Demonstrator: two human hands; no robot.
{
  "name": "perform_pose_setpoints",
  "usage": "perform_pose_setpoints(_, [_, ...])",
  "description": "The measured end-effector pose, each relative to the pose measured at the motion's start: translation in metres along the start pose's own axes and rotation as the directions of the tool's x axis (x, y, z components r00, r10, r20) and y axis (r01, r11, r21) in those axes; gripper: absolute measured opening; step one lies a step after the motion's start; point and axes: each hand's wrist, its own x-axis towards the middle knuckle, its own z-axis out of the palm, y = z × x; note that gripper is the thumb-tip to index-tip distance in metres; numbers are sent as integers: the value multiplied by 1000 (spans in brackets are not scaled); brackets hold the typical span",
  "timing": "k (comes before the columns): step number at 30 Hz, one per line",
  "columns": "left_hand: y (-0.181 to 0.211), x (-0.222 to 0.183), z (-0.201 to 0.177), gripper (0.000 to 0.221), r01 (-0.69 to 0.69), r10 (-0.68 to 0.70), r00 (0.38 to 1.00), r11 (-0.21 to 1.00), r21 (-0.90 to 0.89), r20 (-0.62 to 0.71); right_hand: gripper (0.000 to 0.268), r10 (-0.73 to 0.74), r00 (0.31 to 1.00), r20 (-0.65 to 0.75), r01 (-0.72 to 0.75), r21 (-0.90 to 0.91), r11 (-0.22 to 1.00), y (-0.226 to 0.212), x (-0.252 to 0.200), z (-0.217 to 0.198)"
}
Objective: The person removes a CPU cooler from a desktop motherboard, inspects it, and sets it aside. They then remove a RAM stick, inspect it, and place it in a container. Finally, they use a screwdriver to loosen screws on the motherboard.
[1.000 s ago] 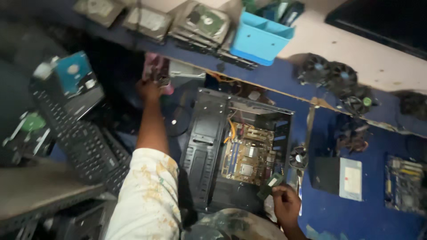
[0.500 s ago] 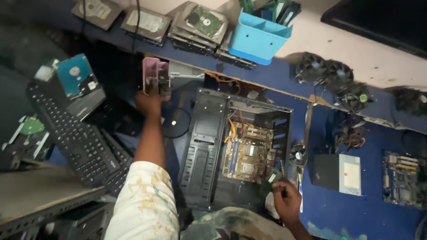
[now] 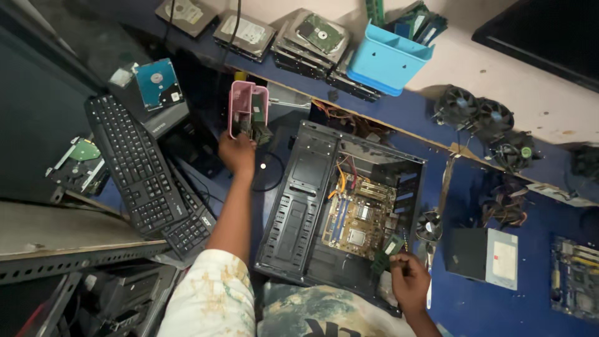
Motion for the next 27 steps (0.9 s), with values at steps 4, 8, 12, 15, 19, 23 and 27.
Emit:
perform_pose_setpoints(4, [4, -14, -4, 25, -22, 28, 999, 979, -205, 26, 7, -81, 997, 16, 82, -71, 994, -8, -1, -3])
perform_pose_setpoints(8, [8, -26, -11, 28, -48, 53, 999, 963, -263, 9, 9, -51, 999, 9, 51, 26, 998, -10, 0, 0])
perform_pose_setpoints(12, [30, -38, -19, 34, -23, 25, 1000, 993, -118, 15, 8, 25, 1000, 16, -25, 3, 1000, -2, -3, -2])
perform_pose_setpoints(15, [50, -50, -24, 36, -37, 42, 998, 995, -90, 48, 8, 51, 998, 28, -52, 24, 998, 2, -2, -3])
perform_pose_setpoints(19, [63, -62, -35, 31, 133, -103, 985, 964, -230, 137, 8, -47, 999, 24, 48, -60, 997, -1, -1, -4])
perform_pose_setpoints(23, [52, -69, -47, 30, 111, -68, 985, 954, -278, 162, 7, 0, 1000, 16, 1, -39, 999, -4, -1, -3])
perform_pose_setpoints(27, [31, -76, -61, 36, 30, 1, 985, 984, -174, 173, 6, -35, 999, 19, 35, -16, 999, -3, -1, -4])
